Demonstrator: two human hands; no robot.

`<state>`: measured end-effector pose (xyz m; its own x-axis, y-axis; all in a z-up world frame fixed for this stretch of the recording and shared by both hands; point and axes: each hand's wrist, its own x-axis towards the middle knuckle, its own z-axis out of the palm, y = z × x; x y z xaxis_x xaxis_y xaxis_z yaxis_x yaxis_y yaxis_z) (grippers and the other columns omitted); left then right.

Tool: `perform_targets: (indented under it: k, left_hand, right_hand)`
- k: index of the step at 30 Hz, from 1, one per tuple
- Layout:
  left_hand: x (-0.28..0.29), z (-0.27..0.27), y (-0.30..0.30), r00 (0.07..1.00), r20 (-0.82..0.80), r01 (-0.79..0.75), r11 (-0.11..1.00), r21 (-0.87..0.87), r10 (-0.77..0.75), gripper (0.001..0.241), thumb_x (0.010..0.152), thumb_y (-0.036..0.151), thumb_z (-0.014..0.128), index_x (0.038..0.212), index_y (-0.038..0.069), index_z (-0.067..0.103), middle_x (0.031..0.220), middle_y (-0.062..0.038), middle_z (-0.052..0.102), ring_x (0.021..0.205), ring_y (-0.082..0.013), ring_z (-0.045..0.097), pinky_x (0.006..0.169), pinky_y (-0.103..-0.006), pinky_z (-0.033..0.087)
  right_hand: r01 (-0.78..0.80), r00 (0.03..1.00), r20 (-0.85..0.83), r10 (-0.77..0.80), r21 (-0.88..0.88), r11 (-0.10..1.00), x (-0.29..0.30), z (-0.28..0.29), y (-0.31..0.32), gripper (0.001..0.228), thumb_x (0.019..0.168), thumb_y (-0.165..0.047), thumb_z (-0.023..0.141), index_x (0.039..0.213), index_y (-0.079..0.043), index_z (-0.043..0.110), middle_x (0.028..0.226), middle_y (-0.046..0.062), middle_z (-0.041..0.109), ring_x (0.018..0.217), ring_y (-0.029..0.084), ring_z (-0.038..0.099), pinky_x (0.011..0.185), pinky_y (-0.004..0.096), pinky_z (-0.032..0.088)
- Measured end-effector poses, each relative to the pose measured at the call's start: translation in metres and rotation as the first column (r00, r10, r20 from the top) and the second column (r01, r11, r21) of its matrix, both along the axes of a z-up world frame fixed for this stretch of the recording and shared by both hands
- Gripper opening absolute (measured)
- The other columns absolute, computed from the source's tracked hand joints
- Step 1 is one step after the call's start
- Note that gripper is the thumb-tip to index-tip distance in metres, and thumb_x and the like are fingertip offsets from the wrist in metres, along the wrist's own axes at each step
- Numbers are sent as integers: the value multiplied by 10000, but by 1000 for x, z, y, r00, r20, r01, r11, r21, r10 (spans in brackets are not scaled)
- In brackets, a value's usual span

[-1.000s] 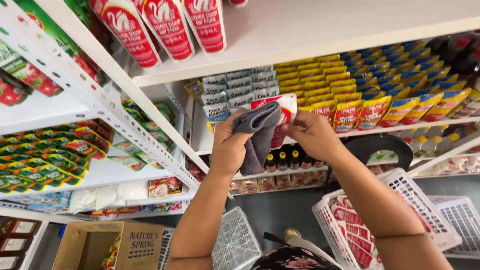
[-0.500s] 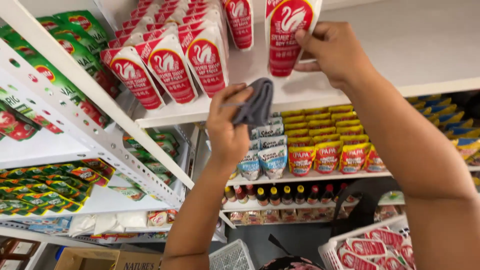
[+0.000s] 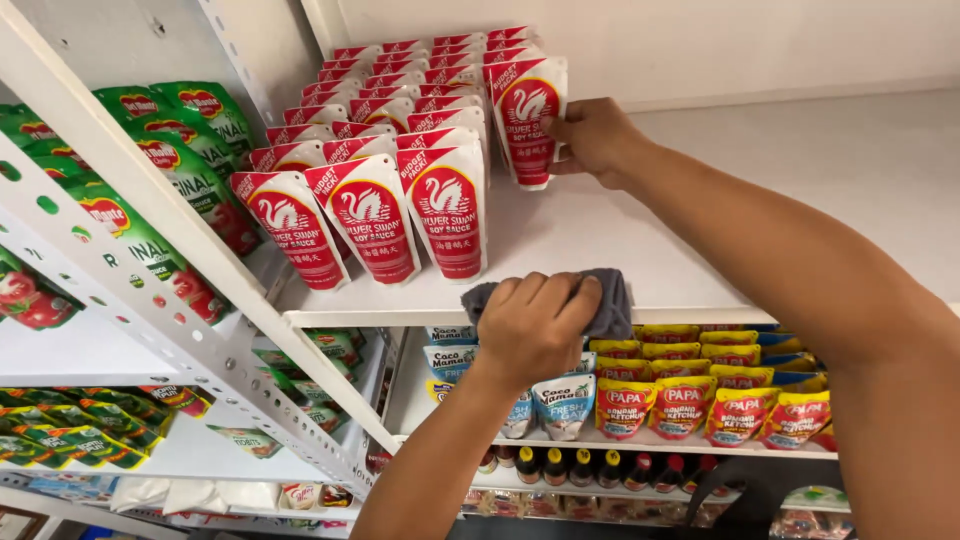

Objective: Restocking and organizing condiment pouches on a grocery store shelf from a white basket.

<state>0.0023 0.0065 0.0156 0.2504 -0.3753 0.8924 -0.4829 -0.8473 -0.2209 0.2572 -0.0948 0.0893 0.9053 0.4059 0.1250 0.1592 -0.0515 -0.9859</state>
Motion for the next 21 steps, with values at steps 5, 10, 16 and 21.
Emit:
perform_targets:
  k: [5,10,16,21]
  left_hand:
    - [1,-1,0,1000,9,-2,1000,-1,2,240,873,135,626,1094,102,715,992,-24,691,789,-196,620,700,-359,433]
    - [2,-2,0,1000,20,-3,1000,-12,3,234,874,126,620,1085,96,716,996,-33,702,790,-194,624,700,-352,434]
    - [3,-2,-1,1000,9,4,1000,-17,-4,236,879,133,614,1081,95,729,983,-26,701,777,-190,621,690,-350,429]
    - [1,-1,0,1000,-11,16,1000,-26,-16,248,874,149,622,1099,109,718,991,-17,695,787,-194,623,696,-357,430]
  right_hand:
    - [9,1000,-30,-10,-18,1000,22,-22,21,244,1011,-222,646,1111,-3,683,990,87,689,802,179,662,749,372,663]
    - [12,999,-44,-14,-34,999,24,-24,21,227,1012,-217,635,1111,-19,685,997,75,693,816,174,668,755,369,658]
    - [29,999,-40,-31,-32,999,14,-22,21,257,1018,-231,613,1153,-24,684,1041,74,713,882,180,703,787,365,663]
    - [89,996,11,-88,-146,985,7,-17,16,347,969,-282,673,1228,-53,655,1116,72,716,911,169,692,746,370,637]
